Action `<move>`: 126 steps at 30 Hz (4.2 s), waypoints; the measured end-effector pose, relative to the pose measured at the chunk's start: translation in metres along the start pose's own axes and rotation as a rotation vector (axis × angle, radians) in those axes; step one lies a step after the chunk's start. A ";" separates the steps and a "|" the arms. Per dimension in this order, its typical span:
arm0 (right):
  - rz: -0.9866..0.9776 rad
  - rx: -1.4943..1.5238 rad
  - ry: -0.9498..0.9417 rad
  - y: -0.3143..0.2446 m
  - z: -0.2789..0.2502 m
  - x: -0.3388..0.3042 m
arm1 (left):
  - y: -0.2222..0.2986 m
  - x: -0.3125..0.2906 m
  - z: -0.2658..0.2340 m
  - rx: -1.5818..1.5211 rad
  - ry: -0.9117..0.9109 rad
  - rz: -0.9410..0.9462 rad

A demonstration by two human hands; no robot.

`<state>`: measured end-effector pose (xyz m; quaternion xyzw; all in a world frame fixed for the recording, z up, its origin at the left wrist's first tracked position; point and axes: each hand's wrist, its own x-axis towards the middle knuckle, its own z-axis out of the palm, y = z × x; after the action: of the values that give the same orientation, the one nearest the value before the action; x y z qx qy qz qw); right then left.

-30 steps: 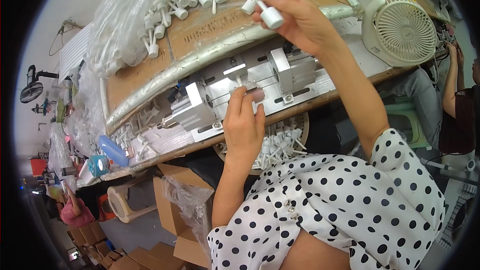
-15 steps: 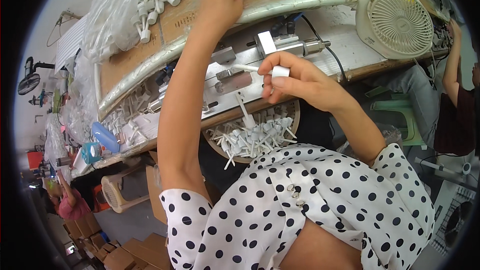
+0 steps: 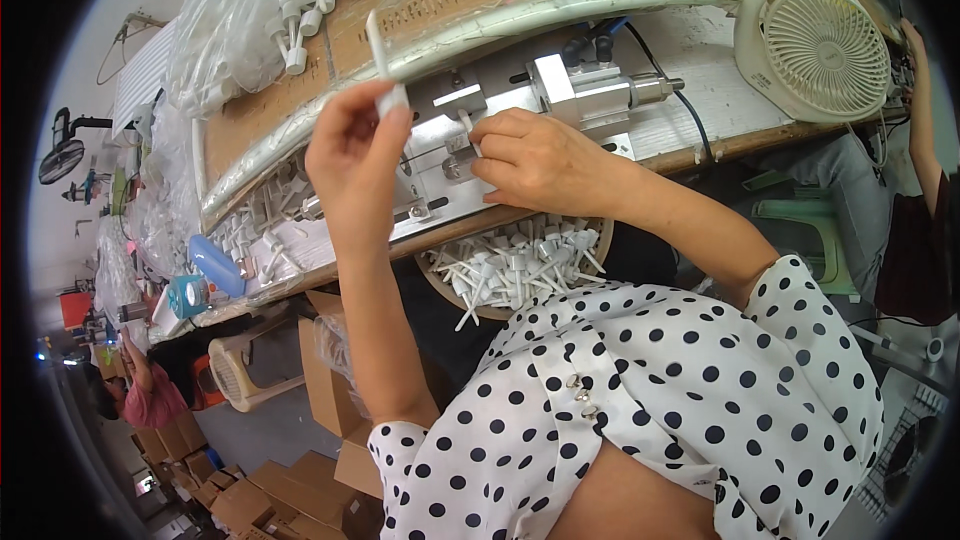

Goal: Assembling small white plastic components using a pneumatic machine in a workshop.

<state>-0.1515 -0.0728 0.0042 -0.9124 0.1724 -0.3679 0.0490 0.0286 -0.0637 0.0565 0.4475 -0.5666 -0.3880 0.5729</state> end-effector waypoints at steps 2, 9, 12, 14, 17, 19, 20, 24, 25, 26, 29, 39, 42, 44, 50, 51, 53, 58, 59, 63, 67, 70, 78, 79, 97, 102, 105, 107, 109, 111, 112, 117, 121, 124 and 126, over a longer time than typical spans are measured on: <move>-0.053 -0.079 -0.006 0.000 0.001 0.005 | -0.003 -0.019 -0.006 -0.075 0.055 -0.045; 0.019 -0.053 -0.189 -0.004 -0.011 0.019 | -0.014 -0.070 -0.007 -0.176 0.117 -0.082; 0.062 0.072 -0.228 0.008 -0.030 0.038 | -0.027 -0.081 -0.007 -0.041 0.126 0.034; 0.165 -0.149 -0.068 0.039 -0.068 0.050 | -0.023 -0.079 0.003 0.040 0.099 0.048; 0.474 -0.547 -0.124 0.105 -0.095 0.060 | -0.022 -0.081 0.015 0.305 0.105 0.113; 0.382 -0.631 -0.121 0.117 -0.095 0.057 | -0.025 -0.077 0.023 0.368 0.085 0.163; 0.292 -0.724 -0.114 0.121 -0.094 0.055 | -0.027 -0.075 0.026 0.428 0.057 0.200; 0.217 -0.485 -0.170 0.110 -0.094 0.062 | -0.029 -0.068 0.038 0.567 -0.040 0.157; 0.322 -0.509 -0.308 0.108 -0.094 0.063 | -0.031 -0.066 0.039 0.569 -0.043 0.157; 0.427 -0.531 -0.445 0.105 -0.095 0.064 | -0.033 -0.065 0.039 0.648 -0.057 0.206; 0.513 -0.383 -0.460 0.102 -0.103 0.060 | -0.033 -0.062 0.044 0.755 -0.078 0.289; 0.689 0.562 -0.030 0.074 -0.127 0.033 | -0.024 -0.061 0.042 0.863 -0.150 0.330; 0.759 0.555 0.124 0.072 -0.129 0.018 | -0.005 -0.025 0.034 0.747 -0.266 0.290; 0.718 0.695 0.136 0.053 -0.117 0.012 | 0.012 0.012 0.039 0.701 -0.173 0.286; 0.151 0.463 0.019 -0.004 -0.058 0.013 | -0.036 0.157 0.046 0.845 0.009 0.546; 0.153 0.470 0.017 -0.004 -0.046 0.014 | -0.052 0.170 0.043 1.020 -0.015 0.636; -0.005 0.199 -0.051 0.000 -0.025 0.010 | -0.061 0.176 0.046 1.188 -0.050 0.731; -0.118 -0.062 -0.024 0.008 -0.003 0.006 | -0.036 0.155 0.042 0.956 -0.020 0.432; -0.116 -0.087 -0.031 0.006 -0.002 0.008 | -0.029 0.143 0.038 0.957 -0.017 0.431; -0.070 -0.125 -0.085 0.001 -0.002 0.010 | -0.004 0.093 0.025 0.314 0.003 0.117; 0.042 0.010 -0.230 0.002 -0.020 0.021 | -0.003 0.031 0.010 0.151 -0.009 0.083; 0.073 0.025 -0.115 0.035 -0.055 0.040 | -0.012 -0.020 -0.005 0.174 0.067 0.062; 0.081 -0.555 -0.359 0.131 -0.103 0.057 | -0.022 -0.070 0.032 0.551 -0.044 0.213; 0.079 -0.551 -0.358 0.126 -0.102 0.058 | -0.028 -0.068 0.031 0.554 -0.042 0.211; 0.476 0.118 0.316 0.116 -0.093 0.060 | -0.028 -0.059 0.049 0.834 -0.149 0.311; 0.600 0.233 0.297 0.060 -0.117 0.042 | -0.029 -0.059 0.042 0.766 -0.130 0.283; 0.540 0.289 0.243 0.043 -0.116 0.008 | -0.021 -0.061 0.036 0.694 -0.145 0.300; 0.595 0.463 0.184 0.023 -0.109 -0.012 | 0.001 -0.049 0.024 0.578 -0.287 0.243; 0.443 0.259 0.072 0.007 -0.101 -0.022 | 0.008 -0.025 0.013 0.665 -0.295 0.315; 0.437 0.285 0.011 -0.010 -0.086 -0.025 | 0.016 0.017 0.024 0.740 -0.224 0.422; 0.365 0.258 -0.042 -0.017 -0.078 -0.022 | 0.014 0.046 0.024 0.832 -0.229 0.631; 0.057 0.105 -0.046 -0.011 -0.023 -0.008 | -0.029 0.146 0.047 1.016 -0.380 0.872; -0.078 -0.041 0.113 0.002 -0.003 -0.001 | -0.032 0.159 0.059 1.224 -0.472 0.874; -0.012 -0.011 -0.102 0.004 -0.008 0.003 | -0.026 0.156 0.061 1.275 -0.460 0.978; -0.001 -0.036 -0.177 0.003 -0.010 0.006 | -0.021 0.152 0.060 1.280 -0.440 1.067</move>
<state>-0.1551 -0.0771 0.0152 -0.9421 0.1738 -0.2828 0.0473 -0.0215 -0.2191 0.0803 0.2727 -0.9089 0.2492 0.1934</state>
